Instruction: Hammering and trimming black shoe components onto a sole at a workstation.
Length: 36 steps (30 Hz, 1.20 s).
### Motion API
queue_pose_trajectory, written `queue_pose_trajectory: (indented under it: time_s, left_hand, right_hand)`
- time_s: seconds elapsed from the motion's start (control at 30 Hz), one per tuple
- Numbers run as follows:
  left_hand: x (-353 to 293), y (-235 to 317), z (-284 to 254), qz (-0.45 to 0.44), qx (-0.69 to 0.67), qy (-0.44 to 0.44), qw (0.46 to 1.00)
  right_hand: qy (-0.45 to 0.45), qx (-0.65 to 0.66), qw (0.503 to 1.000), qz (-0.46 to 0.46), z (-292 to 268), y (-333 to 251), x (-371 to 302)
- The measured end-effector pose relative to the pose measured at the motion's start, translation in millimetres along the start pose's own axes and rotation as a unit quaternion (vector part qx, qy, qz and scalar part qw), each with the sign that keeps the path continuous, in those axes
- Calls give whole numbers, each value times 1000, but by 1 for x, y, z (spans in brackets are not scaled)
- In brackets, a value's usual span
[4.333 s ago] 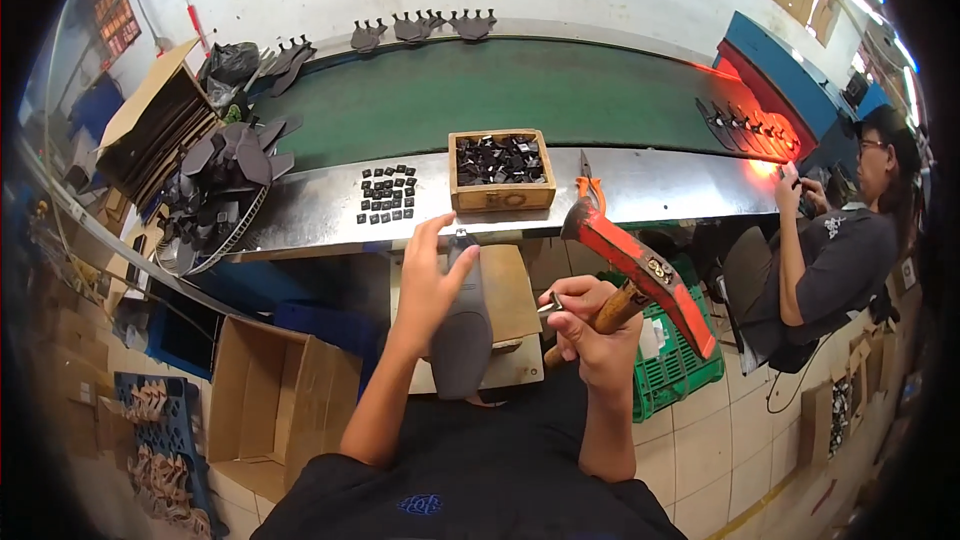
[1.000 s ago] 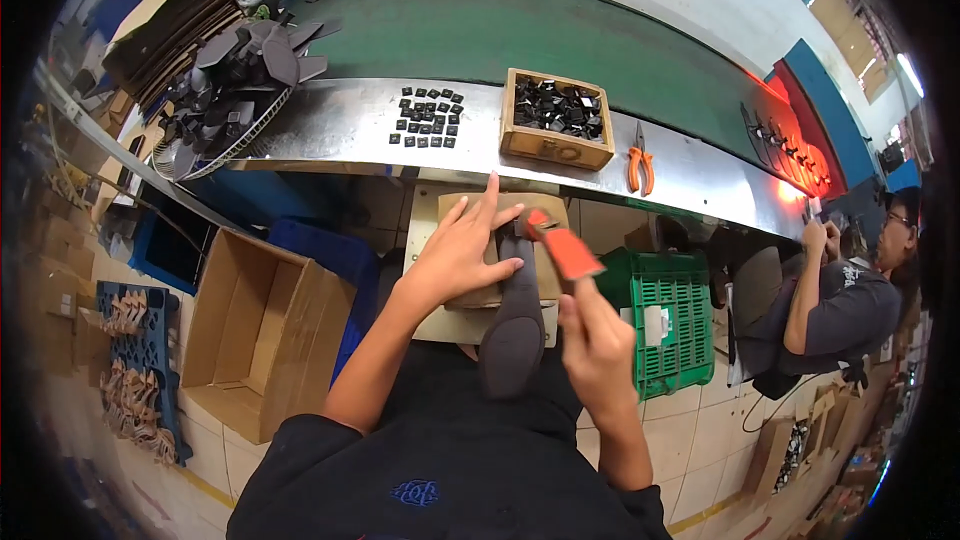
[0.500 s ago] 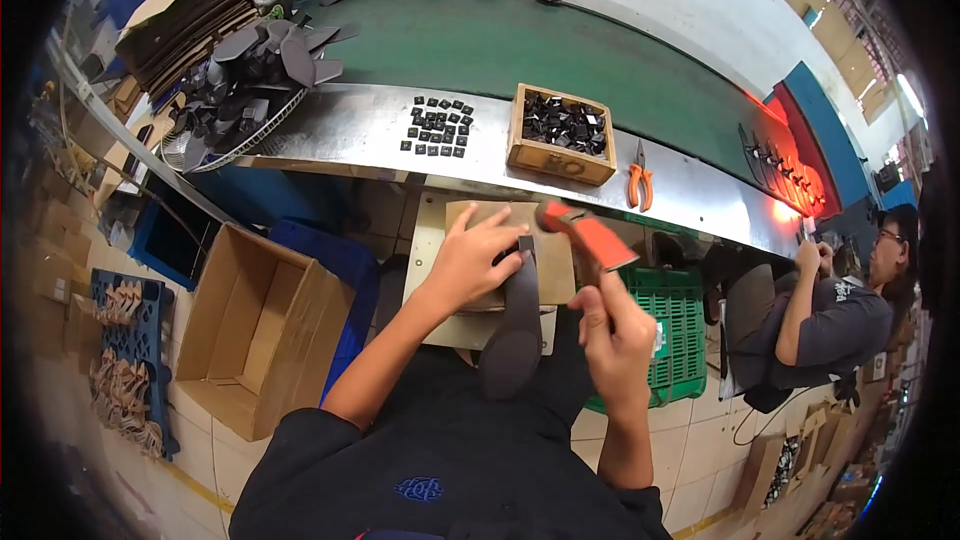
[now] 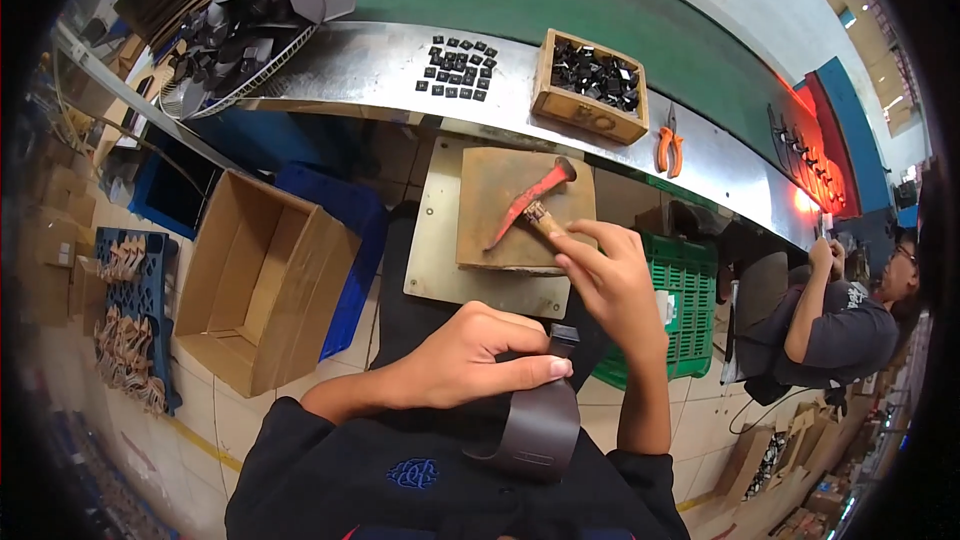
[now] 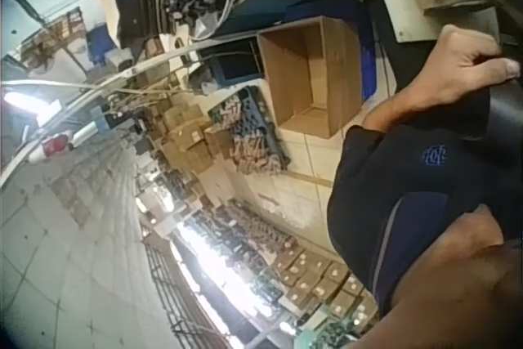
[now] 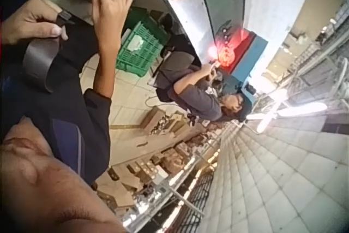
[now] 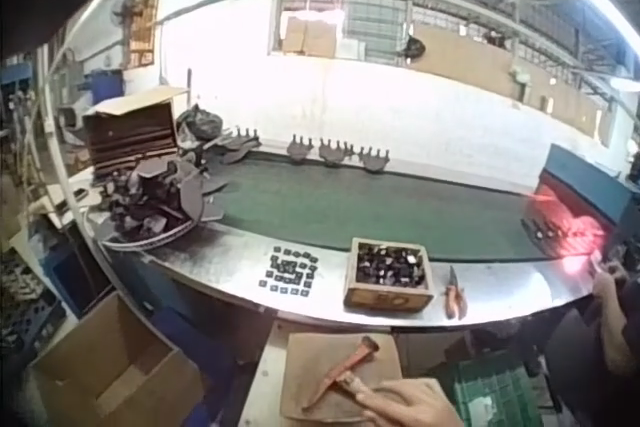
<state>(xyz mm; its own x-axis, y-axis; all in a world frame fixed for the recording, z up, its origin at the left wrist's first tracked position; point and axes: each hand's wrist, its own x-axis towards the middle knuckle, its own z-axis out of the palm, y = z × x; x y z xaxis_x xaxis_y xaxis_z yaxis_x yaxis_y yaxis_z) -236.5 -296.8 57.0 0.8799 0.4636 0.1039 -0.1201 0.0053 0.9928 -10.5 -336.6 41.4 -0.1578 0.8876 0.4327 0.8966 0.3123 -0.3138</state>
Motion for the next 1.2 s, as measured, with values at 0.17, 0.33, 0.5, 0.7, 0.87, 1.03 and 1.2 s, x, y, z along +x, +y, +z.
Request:
queue_pose_trajectory:
  time_s: [0.17, 0.33, 0.5, 0.7, 0.87, 1.03, 1.2]
  left_hand:
    - [-2, -3, 8, -1, -56, -36, 998]
    - [-1, -3, 17, 9, -110, -106, 988]
    - [3, -1, 21, 20, -153, -183, 971]
    - [5, -1, 16, 4, -129, -273, 953]
    - [8, 1, 14, -2, -102, -297, 949]
    - [14, 1, 11, -27, -79, -285, 955]
    - [14, 1, 8, -30, -40, -214, 976]
  right_hand:
    - [-139, 525, 840, 1, -28, -14, -22]
    - [-109, 573, 811, -47, -29, -18, -29]
    - [-143, 612, 773, -80, -29, -22, -26]
    - [-188, 617, 739, -195, -30, -22, -17]
    - [-176, 629, 738, -169, -30, -25, -22]
    - [-156, 631, 748, -134, -25, -18, -27]
    - [-210, 582, 784, -55, -32, -3, -29]
